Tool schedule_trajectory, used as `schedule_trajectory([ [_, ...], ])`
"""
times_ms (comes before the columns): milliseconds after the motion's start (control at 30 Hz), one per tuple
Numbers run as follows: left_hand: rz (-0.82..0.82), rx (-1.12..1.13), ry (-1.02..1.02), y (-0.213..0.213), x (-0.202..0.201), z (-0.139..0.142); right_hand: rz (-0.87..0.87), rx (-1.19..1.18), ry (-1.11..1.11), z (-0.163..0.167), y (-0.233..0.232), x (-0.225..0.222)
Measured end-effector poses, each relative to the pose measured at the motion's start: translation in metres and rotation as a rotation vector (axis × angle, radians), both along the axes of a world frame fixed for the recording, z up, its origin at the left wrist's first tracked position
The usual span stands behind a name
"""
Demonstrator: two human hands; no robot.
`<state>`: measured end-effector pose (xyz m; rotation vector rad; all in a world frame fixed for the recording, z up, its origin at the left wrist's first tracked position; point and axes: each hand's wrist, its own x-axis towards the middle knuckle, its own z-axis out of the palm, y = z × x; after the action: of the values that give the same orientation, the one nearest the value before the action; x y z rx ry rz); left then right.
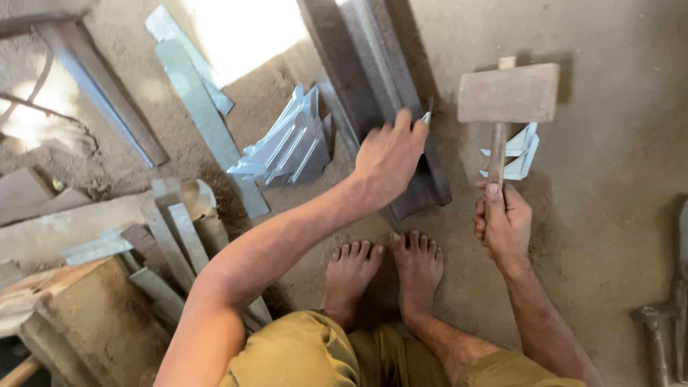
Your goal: The person sits on the floor and repeatedly hammers small triangular metal pieces against a metal beam using a wooden mallet. The person holds each piece with the left hand and strikes it with the right hand, then places the finished piece aside.
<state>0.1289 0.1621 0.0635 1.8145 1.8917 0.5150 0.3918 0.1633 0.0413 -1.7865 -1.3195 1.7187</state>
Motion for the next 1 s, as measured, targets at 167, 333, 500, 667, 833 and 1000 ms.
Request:
schedule_trajectory([
  [167, -0.05, -0.055, 0.027, -0.03, 0.015, -0.022, 0.124, 0.326, 0.031, 0.031, -0.004, 0.002],
  [333, -0.095, -0.035, 0.068, -0.042, 0.011, -0.037, 0.34, 0.505, -0.177, 0.023, -0.025, 0.001],
  [500, -0.141, -0.043, 0.127, -0.042, 0.011, -0.039, 0.161, 0.567, -0.125, 0.011, -0.036, 0.016],
  [667, -0.129, -0.042, 0.121, -0.043, 0.01, -0.04, 0.397, 0.731, -0.287, -0.009, -0.036, 0.029],
  [833, -0.139, -0.015, 0.106, -0.042, 0.011, -0.039, 0.299, 0.724, -0.293, -0.015, -0.042, 0.033],
  [1000, -0.129, -0.038, 0.127, -0.044, 0.01, -0.038, 0.335, 0.674, -0.365, -0.01, -0.04, 0.032],
])
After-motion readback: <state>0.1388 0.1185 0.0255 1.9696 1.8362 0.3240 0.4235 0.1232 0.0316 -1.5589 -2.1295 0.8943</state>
